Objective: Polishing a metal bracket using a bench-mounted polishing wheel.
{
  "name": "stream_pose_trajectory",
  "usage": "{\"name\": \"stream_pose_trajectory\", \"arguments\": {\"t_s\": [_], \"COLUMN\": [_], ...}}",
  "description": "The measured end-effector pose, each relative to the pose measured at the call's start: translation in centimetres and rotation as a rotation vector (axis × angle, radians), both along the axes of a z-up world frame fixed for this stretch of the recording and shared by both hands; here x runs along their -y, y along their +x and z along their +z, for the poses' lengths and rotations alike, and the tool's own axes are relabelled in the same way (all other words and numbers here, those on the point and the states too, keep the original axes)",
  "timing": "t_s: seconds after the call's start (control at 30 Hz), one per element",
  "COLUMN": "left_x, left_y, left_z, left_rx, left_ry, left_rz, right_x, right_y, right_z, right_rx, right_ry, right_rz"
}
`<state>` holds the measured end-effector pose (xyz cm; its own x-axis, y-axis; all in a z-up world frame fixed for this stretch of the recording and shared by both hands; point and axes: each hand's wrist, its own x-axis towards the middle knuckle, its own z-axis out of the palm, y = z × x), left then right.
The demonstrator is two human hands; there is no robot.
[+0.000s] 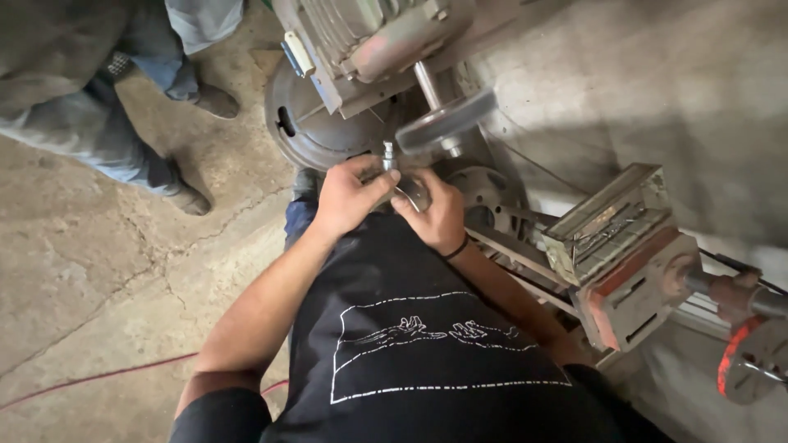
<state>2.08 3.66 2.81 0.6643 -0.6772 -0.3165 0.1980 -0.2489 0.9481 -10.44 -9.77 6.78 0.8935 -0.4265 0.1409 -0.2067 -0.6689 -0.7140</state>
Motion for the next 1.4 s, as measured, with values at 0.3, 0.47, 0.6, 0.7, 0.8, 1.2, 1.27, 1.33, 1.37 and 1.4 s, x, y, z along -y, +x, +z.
{"name": "stream_pose_trajectory", "arguments": {"t_s": [0.3, 0.47, 0.6, 0.7, 0.8, 1.2, 1.27, 1.33, 1.37, 1.4], "left_x": [0.4, 0.4, 0.3, 0.2, 0.1, -0.4, -0.5, -0.7, -0.8, -1.0], "left_y": [0.6, 0.9, 1.2, 0.7, 1.0, 0.8, 0.8, 0.5, 0.6, 0.8], "left_z": [-1.2, 2.3, 4.0, 4.5, 4.9, 5.4, 5.3, 5.2, 5.9, 6.5], "left_rx": [0.027, 0.154, 0.26, 0.34, 0.438, 0.665, 0.676, 0.672, 0.673, 0.585], "left_ry": [-0.081, -0.103, -0.19, -0.196, -0.15, 0.084, 0.081, 0.091, 0.091, 0.052], "left_rz": [0.063, 0.058, 0.075, 0.085, 0.077, -0.018, -0.015, -0.019, -0.018, -0.012], "right_x": [-0.5, -0.4, -0.4, -0.7, -0.6, -0.1, -0.1, -0.3, -0.3, -0.2], "right_y": [0.3, 0.7, 0.9, 1.0, 1.3, 0.7, 0.9, 1.1, 0.9, 0.8], "right_z": [1.6, 1.3, 0.5, 1.0, 0.3, -5.8, -6.3, -6.2, -6.8, -7.4], "right_rx": [0.028, 0.043, 0.041, 0.054, 0.079, 0.209, 0.236, 0.248, 0.25, 0.263], "right_ry": [0.053, -0.121, -0.212, -0.205, -0.156, 0.183, 0.268, 0.322, 0.322, 0.342], "right_rz": [0.018, 0.03, 0.031, 0.024, 0.024, 0.061, 0.075, 0.074, 0.076, 0.065]}}
